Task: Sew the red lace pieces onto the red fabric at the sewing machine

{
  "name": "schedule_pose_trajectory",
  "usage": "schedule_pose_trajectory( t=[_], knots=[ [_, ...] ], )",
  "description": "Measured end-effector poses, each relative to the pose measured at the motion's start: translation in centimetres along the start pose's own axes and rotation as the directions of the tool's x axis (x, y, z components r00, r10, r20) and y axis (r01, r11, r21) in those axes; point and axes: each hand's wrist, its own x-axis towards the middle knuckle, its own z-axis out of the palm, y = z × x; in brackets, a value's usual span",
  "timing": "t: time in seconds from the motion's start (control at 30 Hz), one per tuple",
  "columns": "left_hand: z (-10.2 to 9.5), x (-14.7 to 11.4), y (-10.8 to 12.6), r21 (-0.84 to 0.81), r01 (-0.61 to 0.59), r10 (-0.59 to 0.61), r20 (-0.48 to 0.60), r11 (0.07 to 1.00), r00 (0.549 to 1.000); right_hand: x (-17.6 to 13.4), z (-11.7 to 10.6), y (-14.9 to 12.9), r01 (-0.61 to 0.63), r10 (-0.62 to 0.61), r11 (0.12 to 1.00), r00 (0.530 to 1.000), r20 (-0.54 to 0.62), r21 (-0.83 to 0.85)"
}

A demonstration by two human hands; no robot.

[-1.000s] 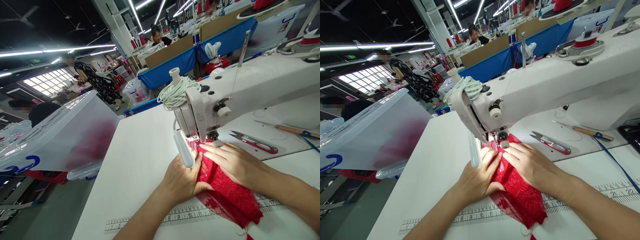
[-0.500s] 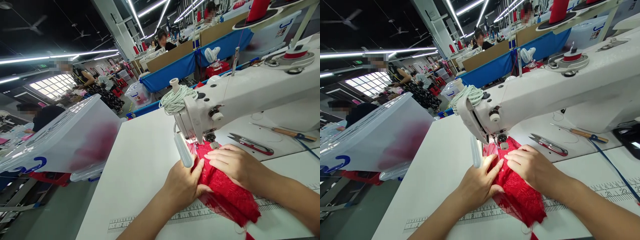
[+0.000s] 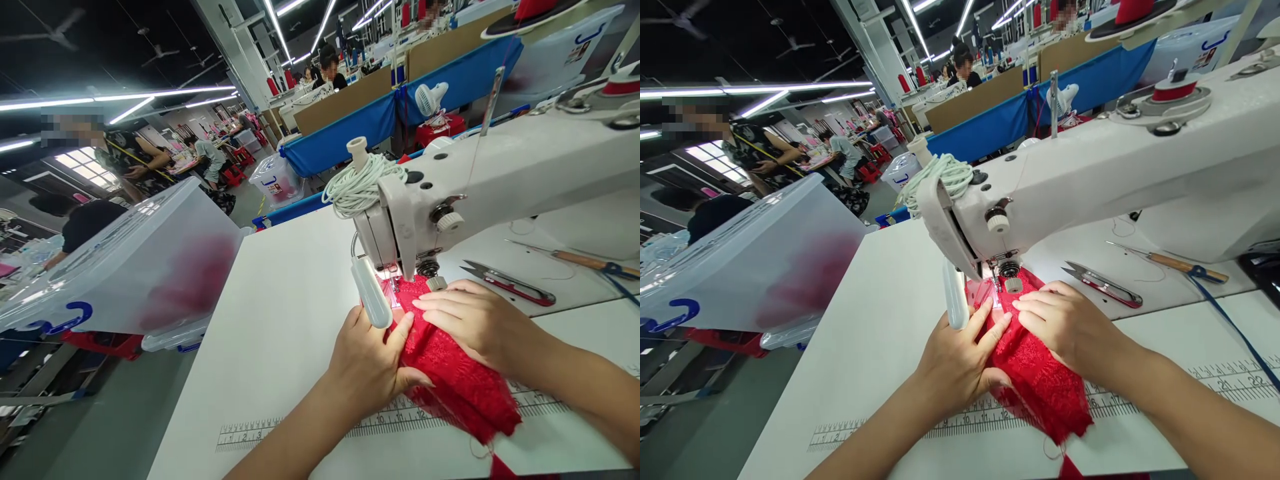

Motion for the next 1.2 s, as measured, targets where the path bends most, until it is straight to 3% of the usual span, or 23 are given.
schedule_pose_trajectory(
  t=[0.17, 0.4, 0.57, 0.67, 0.8, 0.97, 1.2],
  knots=[
    [0.2, 0.0, -0.1, 0.04, 0.004, -0.006, 0.041, 0.999, 0.999, 0.6, -0.5, 0.3, 0.049, -0.049, 0.998, 0.999, 0.012, -0.048],
    [0.2, 0.1, -0.6, 0.061, 0.006, -0.01, 0.071, 0.998, 0.997, 0.9, -0.2, 0.3, -0.002, 0.001, 0.997, 1.0, -0.014, -0.077],
    [0.5, 0.2, -1.1, 0.046, 0.006, -0.007, 0.035, 0.999, 0.999, 1.0, -0.1, 0.3, -0.023, 0.024, 0.996, 1.0, 0.004, -0.081],
    [0.7, 0.5, -1.5, -0.008, -0.063, 0.063, 0.002, 0.998, 0.998, 0.7, -0.2, 0.3, -0.011, 0.014, 0.997, 0.999, 0.033, -0.073],
    [0.6, 0.9, -1.8, -0.116, -0.17, 0.181, 0.089, 0.979, 0.98, 0.3, -0.3, 0.2, 0.056, -0.053, 0.998, 0.997, 0.063, -0.039],
    [-0.1, 0.9, -1.4, -0.125, -0.043, 0.061, 0.139, 0.991, 0.988, 0.1, -0.1, 0.1, 0.053, -0.052, 0.999, 0.998, 0.039, -0.008],
    [-0.2, 0.6, -0.4, -0.122, -0.051, 0.058, 0.053, 0.991, 0.997, 0.0, 0.1, 0.2, 0.019, -0.019, 1.0, 1.0, 0.016, 0.017]
  ],
)
